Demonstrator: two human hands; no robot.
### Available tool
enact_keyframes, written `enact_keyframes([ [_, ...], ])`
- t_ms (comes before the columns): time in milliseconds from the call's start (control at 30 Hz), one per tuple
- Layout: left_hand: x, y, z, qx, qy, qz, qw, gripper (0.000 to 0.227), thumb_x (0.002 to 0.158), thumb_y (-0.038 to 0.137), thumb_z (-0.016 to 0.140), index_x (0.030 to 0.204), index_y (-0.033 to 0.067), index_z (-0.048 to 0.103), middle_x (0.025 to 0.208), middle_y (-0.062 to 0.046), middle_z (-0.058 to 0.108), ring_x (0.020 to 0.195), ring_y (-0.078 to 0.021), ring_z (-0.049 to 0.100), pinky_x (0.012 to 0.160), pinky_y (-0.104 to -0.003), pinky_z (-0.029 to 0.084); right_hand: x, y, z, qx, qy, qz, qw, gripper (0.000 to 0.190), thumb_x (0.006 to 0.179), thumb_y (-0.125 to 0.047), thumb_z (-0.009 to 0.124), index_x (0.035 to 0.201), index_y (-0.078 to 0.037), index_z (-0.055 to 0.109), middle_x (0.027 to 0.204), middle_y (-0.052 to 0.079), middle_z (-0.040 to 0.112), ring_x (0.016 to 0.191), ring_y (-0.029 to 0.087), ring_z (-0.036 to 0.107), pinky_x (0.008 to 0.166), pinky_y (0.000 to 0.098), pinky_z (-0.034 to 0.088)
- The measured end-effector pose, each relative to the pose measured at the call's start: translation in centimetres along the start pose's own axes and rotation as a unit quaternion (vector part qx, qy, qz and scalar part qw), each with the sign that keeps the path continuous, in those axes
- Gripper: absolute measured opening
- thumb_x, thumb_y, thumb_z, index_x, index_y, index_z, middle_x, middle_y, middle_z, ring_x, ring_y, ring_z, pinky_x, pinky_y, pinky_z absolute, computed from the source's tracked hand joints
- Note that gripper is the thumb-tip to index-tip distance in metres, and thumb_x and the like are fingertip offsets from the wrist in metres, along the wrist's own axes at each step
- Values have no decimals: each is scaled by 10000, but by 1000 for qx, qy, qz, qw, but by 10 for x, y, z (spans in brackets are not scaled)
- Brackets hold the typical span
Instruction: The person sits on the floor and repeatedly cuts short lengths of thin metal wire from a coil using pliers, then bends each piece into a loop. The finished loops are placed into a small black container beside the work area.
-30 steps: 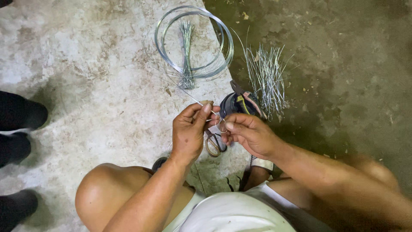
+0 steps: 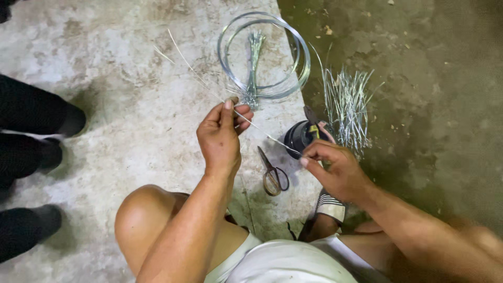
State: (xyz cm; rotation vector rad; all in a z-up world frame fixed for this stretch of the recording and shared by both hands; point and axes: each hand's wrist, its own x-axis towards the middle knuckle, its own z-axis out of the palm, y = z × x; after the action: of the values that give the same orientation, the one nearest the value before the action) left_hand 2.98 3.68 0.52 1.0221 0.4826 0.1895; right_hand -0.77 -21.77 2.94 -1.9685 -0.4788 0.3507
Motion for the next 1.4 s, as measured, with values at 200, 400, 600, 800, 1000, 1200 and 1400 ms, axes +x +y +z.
enact_keyframes([
  [200,32,45,-30,-55,66,95,992,322,1034,236,614,1173,-45,687,984,-142,755,834,-203,748,714,-304,616,-7,-22,-7,-179,27,-124,975,96,834,-50,741,894,-32,668,906,95,701,821,203,699,713,302,549],
  [400,39,62,-45,-87,94,132,983,326,1031,241,619,1181,-43,678,991,-144,745,844,-207,737,725,-323,627,-7,-17,-13,-125,-1,-84,989,80,866,-63,734,926,-22,702,962,97,724,851,177,725,716,269,561],
  [600,48,57,-52,-102,102,137,980,301,1028,245,633,1153,-24,681,1005,-142,754,857,-215,743,752,-325,629,-3,18,-25,-49,44,-11,998,114,948,-61,705,1029,11,743,1049,107,751,942,142,705,822,261,562],
  [800,51,66,-65,-117,97,121,981,283,1044,248,652,1177,0,679,1029,-108,734,901,-196,721,807,-307,613,8,64,-61,105,86,114,984,149,1046,-76,630,1090,44,707,971,83,752,894,126,692,845,268,560],
  [1000,56,68,-58,-84,102,117,984,281,1036,247,637,1175,5,675,1036,-101,748,893,-191,735,792,-298,618,13,53,-53,181,49,103,977,303,1031,-59,555,1330,-5,562,1173,118,695,1033,169,689,922,324,568],
  [1200,40,39,-29,-50,64,103,991,272,1041,224,643,1161,-15,688,987,-124,744,820,-194,731,731,-300,614,12,38,-21,228,53,74,969,412,974,19,543,1376,-31,470,1310,136,631,1175,197,651,998,342,531],
  [1400,31,30,-22,-15,53,86,995,288,1047,226,627,1192,-16,685,979,-122,747,807,-183,729,720,-295,619,17,23,-34,-52,213,142,965,312,943,-37,700,1225,12,577,1105,155,679,859,223,643,734,377,528],
])
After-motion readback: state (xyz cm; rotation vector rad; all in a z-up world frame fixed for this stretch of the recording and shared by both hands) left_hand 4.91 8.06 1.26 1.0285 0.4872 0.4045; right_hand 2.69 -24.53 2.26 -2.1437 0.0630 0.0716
